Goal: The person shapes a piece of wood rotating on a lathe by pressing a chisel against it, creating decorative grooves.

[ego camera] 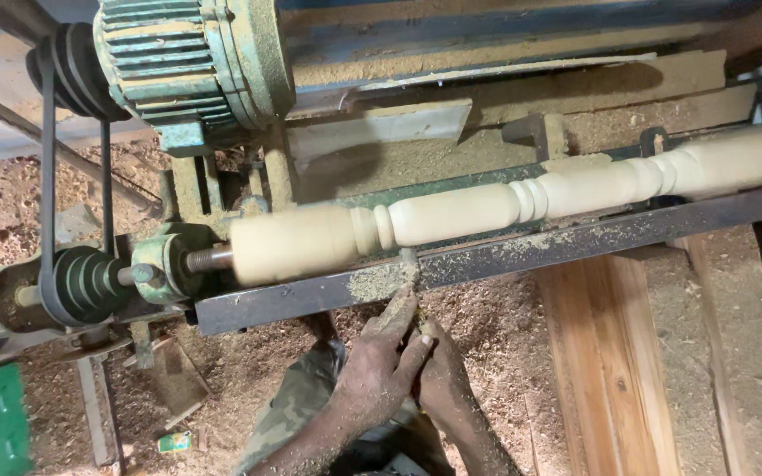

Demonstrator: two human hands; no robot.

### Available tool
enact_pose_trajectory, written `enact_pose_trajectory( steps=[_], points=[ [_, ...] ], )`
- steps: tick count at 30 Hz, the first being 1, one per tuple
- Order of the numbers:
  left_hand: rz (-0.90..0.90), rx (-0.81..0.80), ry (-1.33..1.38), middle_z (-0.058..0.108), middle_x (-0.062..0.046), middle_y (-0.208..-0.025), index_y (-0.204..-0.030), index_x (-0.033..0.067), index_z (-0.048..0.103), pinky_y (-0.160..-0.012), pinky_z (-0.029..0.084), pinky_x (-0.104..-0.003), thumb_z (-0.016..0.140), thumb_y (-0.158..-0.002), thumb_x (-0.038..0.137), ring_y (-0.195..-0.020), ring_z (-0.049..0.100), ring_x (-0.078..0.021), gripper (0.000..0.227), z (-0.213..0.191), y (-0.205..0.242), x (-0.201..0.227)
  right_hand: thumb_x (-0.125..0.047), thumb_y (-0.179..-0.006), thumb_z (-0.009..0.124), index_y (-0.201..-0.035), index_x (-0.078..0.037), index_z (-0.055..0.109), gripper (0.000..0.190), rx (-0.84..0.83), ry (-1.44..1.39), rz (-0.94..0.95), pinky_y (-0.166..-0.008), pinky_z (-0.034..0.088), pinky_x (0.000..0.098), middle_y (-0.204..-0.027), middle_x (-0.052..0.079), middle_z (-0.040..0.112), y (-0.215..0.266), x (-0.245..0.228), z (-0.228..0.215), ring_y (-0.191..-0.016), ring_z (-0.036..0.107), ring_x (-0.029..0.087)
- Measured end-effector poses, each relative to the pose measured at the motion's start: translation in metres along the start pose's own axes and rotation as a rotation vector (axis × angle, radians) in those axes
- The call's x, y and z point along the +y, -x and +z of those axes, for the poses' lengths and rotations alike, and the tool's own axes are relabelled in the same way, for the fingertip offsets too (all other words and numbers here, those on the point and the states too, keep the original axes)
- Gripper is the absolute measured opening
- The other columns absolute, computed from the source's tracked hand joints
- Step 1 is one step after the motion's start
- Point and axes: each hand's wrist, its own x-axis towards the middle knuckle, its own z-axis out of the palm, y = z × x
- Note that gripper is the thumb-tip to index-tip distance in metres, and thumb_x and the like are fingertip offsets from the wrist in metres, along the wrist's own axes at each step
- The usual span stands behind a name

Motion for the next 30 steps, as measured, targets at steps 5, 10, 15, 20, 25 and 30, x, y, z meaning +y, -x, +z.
enact_pose_trajectory(
  steps=[5, 10, 15, 20, 25, 30],
  points=[
    [-0.081, -0.042, 0.004, 0.039, -0.029, -0.157, -0.150, -0.0079, 0.039, -0.118, 0.034, -0.044, 0.057, -0.100, 0.031, -0.143, 0.043, -0.0415, 0.066, -0.005, 0.003, 0.000, -0.023, -0.103, 0.040, -0.103, -0.004, 0.056, 0.025, -0.010, 0.143, -0.123, -0.065, 0.055, 0.0360, -0.089, 0.008, 0.062, 0.001, 0.000, 0.004, -0.078, 0.062, 0.017],
    [-0.025, -0.027, -0.016, 0.039, -0.031, -0.157, -0.149, -0.0094, 0.040, -0.118, 0.032, -0.046, 0.057, -0.102, 0.030, -0.144, 0.041, -0.0430, 0.064, -0.009, 0.003, -0.004, -0.026, -0.103, 0.037, -0.105, -0.004, 0.058, 0.030, -0.004, 0.019, -0.098, -0.065, 0.058, 0.0360, -0.090, 0.008, 0.063, -0.003, 0.006, 0.011, -0.077, 0.063, 0.018],
    [-0.047, -0.060, -0.053, 0.038, -0.029, -0.158, -0.149, -0.0090, 0.039, -0.119, 0.031, -0.048, 0.056, -0.103, 0.033, -0.144, 0.041, -0.0415, 0.065, -0.012, 0.001, -0.006, -0.027, -0.104, 0.036, -0.109, -0.003, 0.056, 0.032, -0.043, -0.108, -0.075, -0.064, 0.059, 0.0375, -0.094, 0.011, 0.063, -0.003, 0.012, 0.017, -0.077, 0.064, 0.021],
    [-0.062, -0.075, -0.064, 0.042, -0.030, -0.154, -0.149, -0.0086, 0.040, -0.119, 0.033, -0.047, 0.056, -0.104, 0.035, -0.142, 0.044, -0.0415, 0.064, -0.017, 0.003, -0.007, -0.027, -0.104, 0.038, -0.110, -0.003, 0.057, 0.031, -0.027, -0.087, -0.168, -0.070, 0.058, 0.0332, -0.096, 0.009, 0.064, -0.004, 0.017, 0.024, -0.084, 0.065, 0.018],
    [-0.061, -0.079, -0.059, 0.042, -0.029, -0.154, -0.149, -0.0077, 0.041, -0.118, 0.033, -0.047, 0.056, -0.103, 0.033, -0.142, 0.043, -0.0415, 0.063, -0.021, 0.004, -0.008, -0.028, -0.105, 0.038, -0.110, -0.002, 0.059, 0.034, 0.004, -0.245, -0.104, -0.069, 0.053, 0.0330, -0.096, 0.009, 0.063, -0.015, 0.033, 0.030, -0.084, 0.060, 0.018],
    [-0.034, -0.080, -0.067, 0.041, -0.029, -0.155, -0.149, -0.0070, 0.043, -0.120, 0.030, -0.046, 0.055, -0.104, 0.030, -0.144, 0.040, -0.0415, 0.060, -0.026, 0.005, -0.014, -0.032, -0.107, 0.038, -0.112, -0.001, 0.062, 0.039, 0.035, -0.401, -0.127, -0.077, 0.054, 0.0325, -0.099, 0.008, 0.065, -0.025, 0.046, 0.042, -0.089, 0.062, 0.017]
  ],
)
